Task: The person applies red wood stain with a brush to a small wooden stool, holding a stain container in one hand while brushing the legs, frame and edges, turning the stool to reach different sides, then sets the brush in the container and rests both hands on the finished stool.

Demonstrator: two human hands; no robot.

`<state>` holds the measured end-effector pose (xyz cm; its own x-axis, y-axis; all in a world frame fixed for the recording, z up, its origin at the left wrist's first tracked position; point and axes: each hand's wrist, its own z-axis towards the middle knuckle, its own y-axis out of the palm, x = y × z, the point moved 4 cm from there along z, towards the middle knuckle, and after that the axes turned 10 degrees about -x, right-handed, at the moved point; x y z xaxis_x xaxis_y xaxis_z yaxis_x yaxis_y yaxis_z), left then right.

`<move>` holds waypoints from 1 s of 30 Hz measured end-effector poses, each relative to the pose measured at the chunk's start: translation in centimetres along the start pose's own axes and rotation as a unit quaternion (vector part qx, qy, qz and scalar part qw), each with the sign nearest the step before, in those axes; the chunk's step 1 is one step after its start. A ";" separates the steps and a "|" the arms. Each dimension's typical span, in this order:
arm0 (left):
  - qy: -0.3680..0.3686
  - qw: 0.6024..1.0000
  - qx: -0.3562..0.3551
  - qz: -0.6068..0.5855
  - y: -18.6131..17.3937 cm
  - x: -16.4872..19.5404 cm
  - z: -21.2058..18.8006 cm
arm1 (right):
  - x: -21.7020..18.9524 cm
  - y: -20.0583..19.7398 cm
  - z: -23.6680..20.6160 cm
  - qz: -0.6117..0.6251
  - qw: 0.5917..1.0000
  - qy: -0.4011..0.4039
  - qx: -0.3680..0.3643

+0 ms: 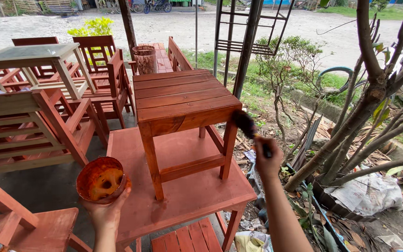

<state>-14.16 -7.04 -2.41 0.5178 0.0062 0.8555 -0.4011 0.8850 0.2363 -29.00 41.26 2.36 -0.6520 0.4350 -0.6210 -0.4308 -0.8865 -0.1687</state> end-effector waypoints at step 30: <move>-0.183 0.952 0.084 0.229 -4.2 -16.3 -3.2 | -10.8 15.3 -13.0 0.257 0.932 0.247 -0.066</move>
<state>-18.52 -9.34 -18.78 -0.0276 0.1838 0.9826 -0.6530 0.7409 -0.1570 -20.45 20.98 -3.43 -0.3707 -0.1485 -0.9168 -0.0400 -0.9837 0.1755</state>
